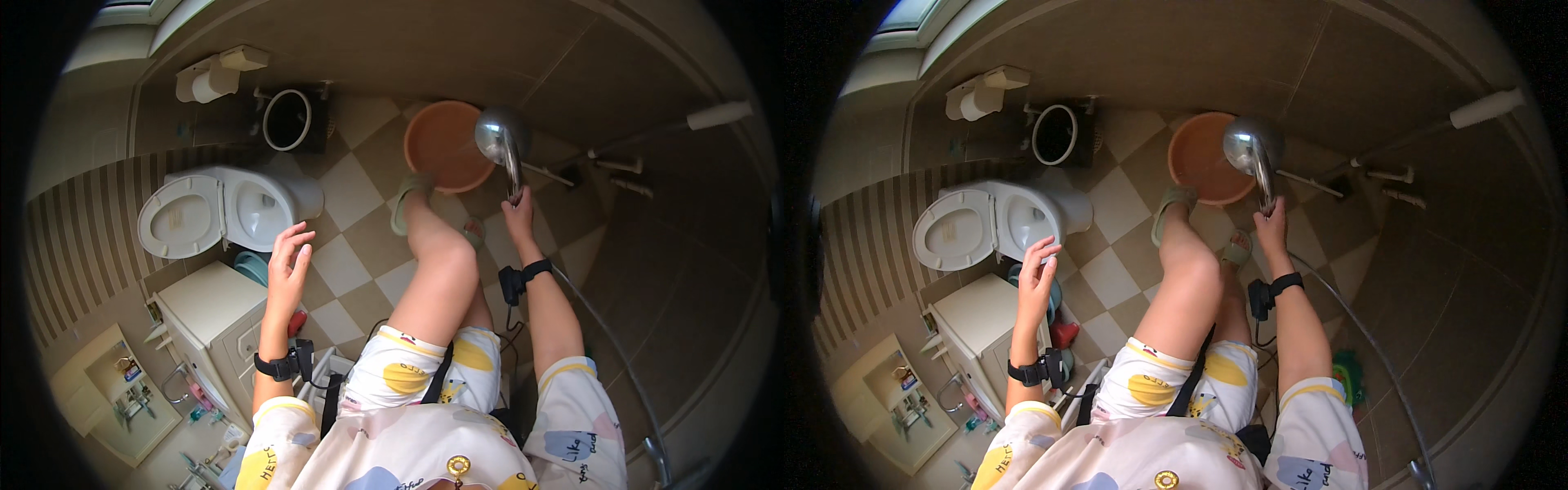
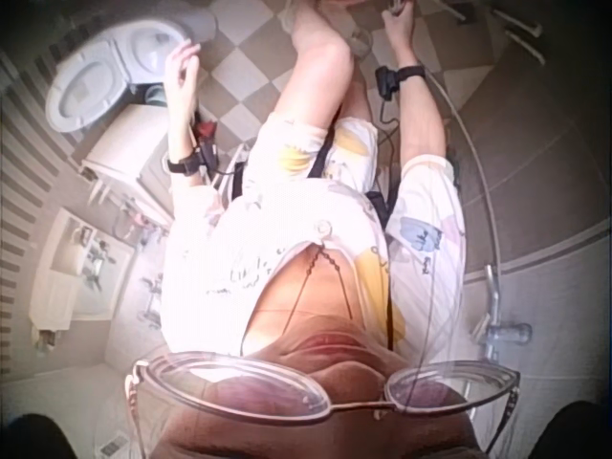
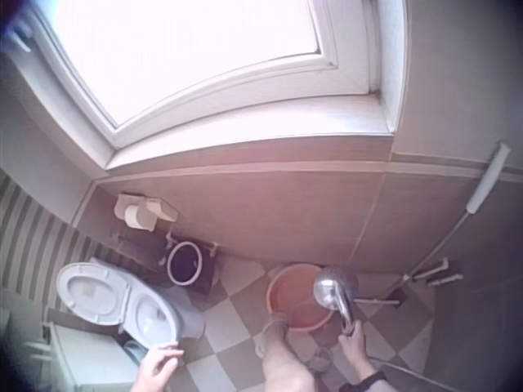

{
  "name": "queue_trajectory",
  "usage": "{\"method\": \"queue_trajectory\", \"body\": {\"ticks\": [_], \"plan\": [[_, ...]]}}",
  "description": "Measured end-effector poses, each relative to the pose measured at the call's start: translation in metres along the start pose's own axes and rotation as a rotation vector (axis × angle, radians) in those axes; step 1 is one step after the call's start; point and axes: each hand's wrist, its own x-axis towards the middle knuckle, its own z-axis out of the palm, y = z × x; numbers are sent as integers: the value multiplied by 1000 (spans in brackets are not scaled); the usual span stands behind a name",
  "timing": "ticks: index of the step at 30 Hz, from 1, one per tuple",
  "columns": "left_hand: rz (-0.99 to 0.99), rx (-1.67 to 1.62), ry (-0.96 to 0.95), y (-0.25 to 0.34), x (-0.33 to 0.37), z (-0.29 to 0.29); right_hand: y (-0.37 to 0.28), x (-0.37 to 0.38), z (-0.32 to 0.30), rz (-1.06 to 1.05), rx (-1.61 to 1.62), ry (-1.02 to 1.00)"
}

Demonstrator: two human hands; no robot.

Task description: The person uses a squeegee to push water across a bathroom floor and uses a shower head to fill a basin with water.

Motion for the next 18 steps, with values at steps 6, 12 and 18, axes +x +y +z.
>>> {"method": "queue_trajectory", "body": {"ticks": [6, 12, 18], "plan": [[0, 13, -15, -10, -3, -12, 0, -4, -3, 11, -46, -20], [-73, -18, 52, -51, -2, -30, -5, -9, -7, -23, -138, -19], [-12, 0, 81, -97, 3, -49, -34, -18, -6, 12, -219, 15]]}}
